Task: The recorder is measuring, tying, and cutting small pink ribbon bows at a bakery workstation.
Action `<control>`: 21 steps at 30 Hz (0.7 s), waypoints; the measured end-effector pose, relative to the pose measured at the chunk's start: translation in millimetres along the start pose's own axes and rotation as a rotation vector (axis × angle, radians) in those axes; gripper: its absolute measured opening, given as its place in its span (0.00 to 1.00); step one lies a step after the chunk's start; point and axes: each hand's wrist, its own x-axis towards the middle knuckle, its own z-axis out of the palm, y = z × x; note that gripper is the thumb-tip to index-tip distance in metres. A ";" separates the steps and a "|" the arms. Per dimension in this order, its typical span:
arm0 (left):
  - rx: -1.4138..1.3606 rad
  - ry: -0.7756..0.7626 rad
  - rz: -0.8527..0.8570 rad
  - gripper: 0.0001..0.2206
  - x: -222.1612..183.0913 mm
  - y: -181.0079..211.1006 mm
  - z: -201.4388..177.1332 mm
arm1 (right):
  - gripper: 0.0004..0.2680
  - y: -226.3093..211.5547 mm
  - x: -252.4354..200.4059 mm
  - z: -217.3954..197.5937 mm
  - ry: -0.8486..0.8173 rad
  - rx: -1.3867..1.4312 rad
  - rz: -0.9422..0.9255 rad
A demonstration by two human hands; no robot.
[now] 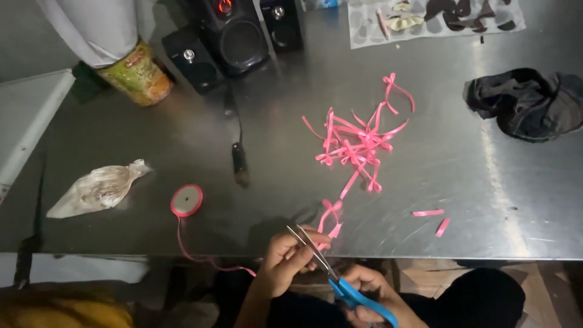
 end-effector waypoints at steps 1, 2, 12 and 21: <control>-0.002 0.002 -0.006 0.14 -0.9 -2.2 0.6 | 0.24 -0.9 -0.8 1.9 0.003 0.005 0.003; 0.003 0.001 0.006 0.14 -2.0 -3.8 0.7 | 0.24 -1.8 -0.5 3.7 0.002 0.032 0.020; 0.123 0.037 -0.003 0.11 0.8 -5.7 7.5 | 0.27 -25.1 0.9 25.3 0.029 0.031 -0.001; 0.338 0.022 0.027 0.09 7.7 -10.2 5.0 | 0.28 3.4 5.4 5.7 0.031 0.119 -0.119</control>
